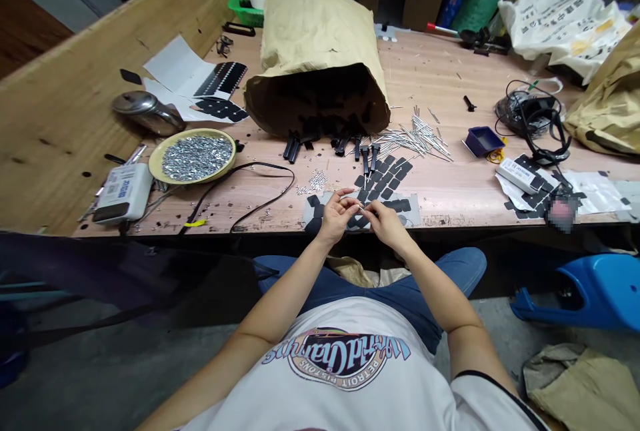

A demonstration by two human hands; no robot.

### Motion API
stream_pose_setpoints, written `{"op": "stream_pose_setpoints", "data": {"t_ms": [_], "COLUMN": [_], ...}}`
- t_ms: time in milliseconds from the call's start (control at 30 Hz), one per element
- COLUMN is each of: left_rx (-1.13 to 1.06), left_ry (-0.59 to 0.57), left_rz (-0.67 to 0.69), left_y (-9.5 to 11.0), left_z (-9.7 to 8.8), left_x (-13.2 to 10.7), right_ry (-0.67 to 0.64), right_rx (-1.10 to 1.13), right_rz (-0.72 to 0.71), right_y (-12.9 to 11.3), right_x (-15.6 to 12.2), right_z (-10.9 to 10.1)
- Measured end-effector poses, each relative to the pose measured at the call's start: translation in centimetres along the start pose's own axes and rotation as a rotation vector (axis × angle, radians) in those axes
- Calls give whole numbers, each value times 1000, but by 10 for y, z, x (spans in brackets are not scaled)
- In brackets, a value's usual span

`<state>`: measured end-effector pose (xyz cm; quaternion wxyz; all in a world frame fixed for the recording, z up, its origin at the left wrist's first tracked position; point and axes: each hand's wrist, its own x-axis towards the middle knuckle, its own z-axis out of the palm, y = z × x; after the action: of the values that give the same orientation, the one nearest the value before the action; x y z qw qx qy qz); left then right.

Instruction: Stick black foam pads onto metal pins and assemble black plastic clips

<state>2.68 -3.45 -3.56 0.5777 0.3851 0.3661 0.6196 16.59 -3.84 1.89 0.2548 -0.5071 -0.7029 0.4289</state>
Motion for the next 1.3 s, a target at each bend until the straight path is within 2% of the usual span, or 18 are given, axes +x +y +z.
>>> {"op": "stream_pose_setpoints", "data": {"t_ms": [133,267,400,467,533,600,667,800,833,933,967,1100,1233,1300], "left_rx": [-2,11,30,58,107,166,223,292,301,316,319,314,317,317], "left_ry": [11,36,-25,-49,-36,4,45,92,103,144,158,180,190,208], "left_rz": [-12,-4,-52,-87,-101,-74,-29,5,7,21,23,14,45,44], "left_y": [2,2,-6,-10,-14,-15,-14,-7,-6,-3,-2,-1,0,1], "left_z": [-3,-8,-5,-3,-2,-4,-6,-11,-12,-15,-16,-16,-14,-14], "left_x": [4,6,5,4,5,6,8,11,12,13,14,16,16,17], "right_ry": [-82,-98,-91,1,150,296,350,182,177,298,300,121,251,178], "right_rx": [99,-15,-165,-251,-372,-495,-567,-563,-560,-577,-583,-585,-601,-569], "right_rz": [82,-37,-99,-54,28,121,178,115,105,159,169,131,257,204], "right_y": [4,10,20,29,40,50,56,55,54,52,51,46,42,43], "right_x": [-1,-13,-28,-32,-34,-35,-34,-34,-34,-34,-34,-32,-27,-26], "right_z": [-1,-6,-11,-13,-16,-17,-14,-1,1,2,1,0,-5,-5]}}
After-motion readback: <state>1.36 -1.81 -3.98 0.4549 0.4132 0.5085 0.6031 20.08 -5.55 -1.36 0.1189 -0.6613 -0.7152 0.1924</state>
